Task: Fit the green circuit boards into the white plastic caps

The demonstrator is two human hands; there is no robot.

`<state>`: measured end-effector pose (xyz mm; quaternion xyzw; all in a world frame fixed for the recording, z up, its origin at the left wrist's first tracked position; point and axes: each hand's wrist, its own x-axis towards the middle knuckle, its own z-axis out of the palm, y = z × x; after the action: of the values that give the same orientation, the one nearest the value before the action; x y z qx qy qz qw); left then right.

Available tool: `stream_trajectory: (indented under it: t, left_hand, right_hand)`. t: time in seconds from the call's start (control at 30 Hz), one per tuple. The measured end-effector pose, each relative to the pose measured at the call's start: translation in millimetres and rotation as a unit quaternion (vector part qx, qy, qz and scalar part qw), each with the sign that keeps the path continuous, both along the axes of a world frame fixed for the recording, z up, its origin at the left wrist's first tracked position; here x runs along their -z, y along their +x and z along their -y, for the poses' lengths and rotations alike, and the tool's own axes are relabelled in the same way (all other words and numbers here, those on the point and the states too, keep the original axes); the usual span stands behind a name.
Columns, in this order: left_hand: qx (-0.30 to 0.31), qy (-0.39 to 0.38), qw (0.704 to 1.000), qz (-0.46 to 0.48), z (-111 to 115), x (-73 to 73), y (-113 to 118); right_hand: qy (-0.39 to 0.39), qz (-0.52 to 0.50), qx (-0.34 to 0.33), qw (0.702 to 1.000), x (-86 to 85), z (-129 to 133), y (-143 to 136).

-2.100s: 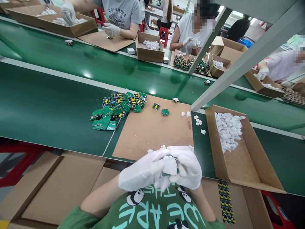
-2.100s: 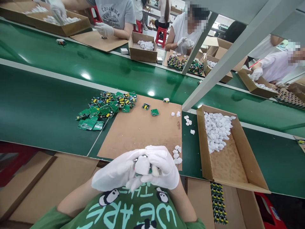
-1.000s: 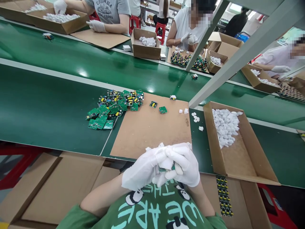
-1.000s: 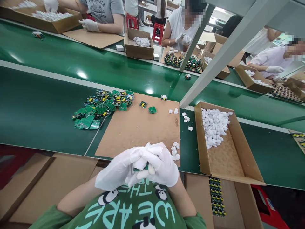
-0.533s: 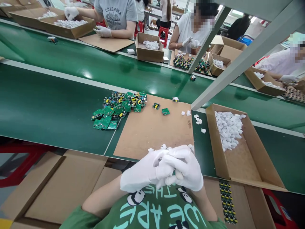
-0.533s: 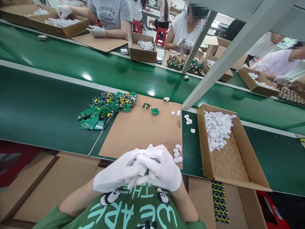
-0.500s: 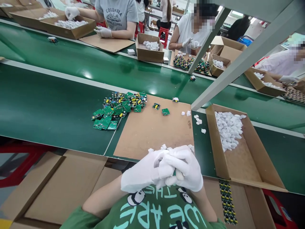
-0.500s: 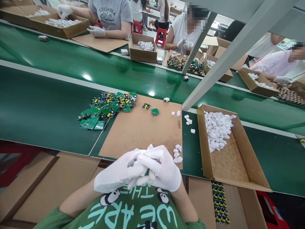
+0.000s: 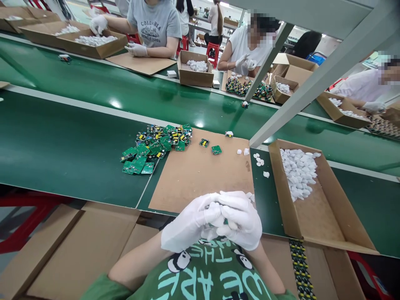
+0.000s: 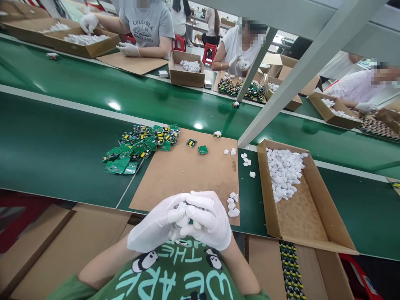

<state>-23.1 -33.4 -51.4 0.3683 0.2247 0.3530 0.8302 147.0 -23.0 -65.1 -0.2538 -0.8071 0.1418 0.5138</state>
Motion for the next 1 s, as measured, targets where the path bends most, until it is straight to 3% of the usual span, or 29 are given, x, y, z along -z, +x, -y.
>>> stream_trajectory:
  t: [0.17, 0.3, 0.47, 0.57, 0.67, 0.73, 0.77, 0.8, 0.87, 1.0]
  left_hand:
    - [0.024, 0.009, 1.000, -0.017, -2, -2.8, -4]
    - [0.006, 0.089, 0.992, -0.093, -8, -13.5, -5]
    - [0.026, 0.136, 0.985, -0.105, -14, -24.6, -5]
    - [-0.019, 0.146, 0.977, -0.155, -17, -11.8, -5]
    - [-0.031, 0.134, 0.982, -0.131, -25, 14.8, -8]
    - [-0.068, 0.093, 0.987, -0.108, -31, 32.0, -15]
    - [-0.116, 0.073, 0.983, -0.122, -34, 38.7, -21]
    - [-0.177, 0.061, 0.970, -0.157, -36, 43.8, -29]
    - [-0.298, 0.063, 0.912, -0.274, -36, 49.9, -48]
    - [-0.424, 0.098, 0.727, -0.531, -28, 55.3, -94]
  right_hand:
    - [-0.047, -0.008, 0.009, 0.999, 0.3, 0, 3]
    - [-0.033, 0.092, 0.011, 0.995, -5.3, -2, 9]
    - [0.002, 0.189, 0.021, 0.982, -19.9, -4, 9]
    - [0.014, 0.239, 0.020, 0.971, -22.7, -8, 6]
    - [0.009, 0.249, -0.007, 0.968, -18.6, -32, 5]
    - [-0.062, 0.277, 0.016, 0.959, -14.8, -64, 7]
    - [-0.116, 0.298, 0.046, 0.947, -13.3, -86, 9]
    - [-0.187, 0.323, 0.096, 0.923, -12.0, -109, 11]
    - [-0.238, 0.326, 0.178, 0.898, -10.4, -160, 17]
    - [-0.309, 0.323, 0.331, 0.831, -8.3, -237, 30]
